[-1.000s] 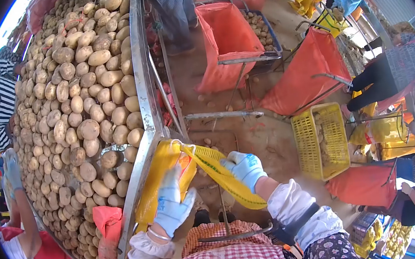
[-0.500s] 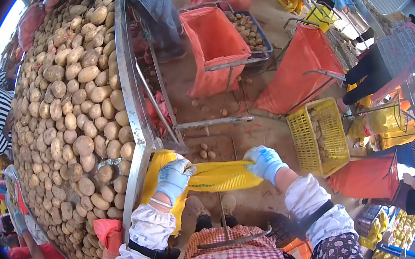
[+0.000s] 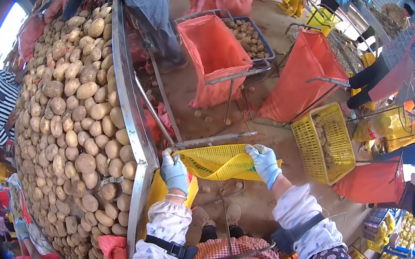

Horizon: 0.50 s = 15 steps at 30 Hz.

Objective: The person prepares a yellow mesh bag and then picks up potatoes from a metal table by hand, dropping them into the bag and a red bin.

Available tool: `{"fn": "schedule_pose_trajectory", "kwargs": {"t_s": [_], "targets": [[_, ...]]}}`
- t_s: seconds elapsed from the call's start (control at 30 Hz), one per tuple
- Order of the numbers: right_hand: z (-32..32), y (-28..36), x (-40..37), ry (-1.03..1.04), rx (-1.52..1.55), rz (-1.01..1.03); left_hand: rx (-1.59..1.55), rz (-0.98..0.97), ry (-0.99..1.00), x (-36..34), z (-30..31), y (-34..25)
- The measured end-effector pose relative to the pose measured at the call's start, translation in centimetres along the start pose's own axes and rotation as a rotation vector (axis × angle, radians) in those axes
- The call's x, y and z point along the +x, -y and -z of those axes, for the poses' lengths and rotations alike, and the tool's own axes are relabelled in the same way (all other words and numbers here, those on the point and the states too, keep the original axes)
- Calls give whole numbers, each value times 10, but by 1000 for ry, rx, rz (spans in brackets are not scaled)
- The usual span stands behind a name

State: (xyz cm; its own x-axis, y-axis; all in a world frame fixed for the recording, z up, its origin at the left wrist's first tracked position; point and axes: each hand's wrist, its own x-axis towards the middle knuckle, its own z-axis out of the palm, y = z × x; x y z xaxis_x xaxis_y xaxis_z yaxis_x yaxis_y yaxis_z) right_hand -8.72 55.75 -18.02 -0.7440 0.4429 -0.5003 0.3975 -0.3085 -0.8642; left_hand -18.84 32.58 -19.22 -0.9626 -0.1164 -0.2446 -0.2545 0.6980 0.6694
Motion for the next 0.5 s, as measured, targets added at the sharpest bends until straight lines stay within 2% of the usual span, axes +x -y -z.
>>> {"fn": "schedule_pose_trajectory", "kwargs": {"t_s": [0.03, 0.1, 0.13, 0.17, 0.23, 0.27, 0.3, 0.37, 0.4, 0.43, 0.47, 0.5], "targets": [[-4, 1, -1, -41, 8, 4, 0, -4, 1, 6, -14, 10], [-9, 2, -2, -55, 1, -13, -291, -231, -268, 19, -42, 27], [-10, 1, -2, -67, -9, -33, -370, -323, -260, 29, -51, 33], [-10, -1, -1, -71, -6, -34, -369, -326, -256, 43, -56, 44], [-8, -10, 5, -94, 28, -138, -1334, -3, 412, 62, -43, 39], [-4, -22, 10, -53, 37, -160, -1179, -20, 358, 59, -41, 38], [-2, -25, 9, -57, 43, -160, -1174, -21, 364, 63, -47, 46], [1, -30, 2, -106, -88, -85, -1425, 301, 366, 68, -60, 76], [3, -27, -2, -110, -89, -86, -1229, 54, 466, 52, -47, 76], [6, -21, -7, -129, -180, 3, -1229, 53, 473, 41, -38, 80], [8, -14, -14, -152, -271, 90, -1064, -56, 442, 31, -28, 82], [5, 1, -21, -162, -271, 91, -897, -164, 408, 20, -17, 79]]}}
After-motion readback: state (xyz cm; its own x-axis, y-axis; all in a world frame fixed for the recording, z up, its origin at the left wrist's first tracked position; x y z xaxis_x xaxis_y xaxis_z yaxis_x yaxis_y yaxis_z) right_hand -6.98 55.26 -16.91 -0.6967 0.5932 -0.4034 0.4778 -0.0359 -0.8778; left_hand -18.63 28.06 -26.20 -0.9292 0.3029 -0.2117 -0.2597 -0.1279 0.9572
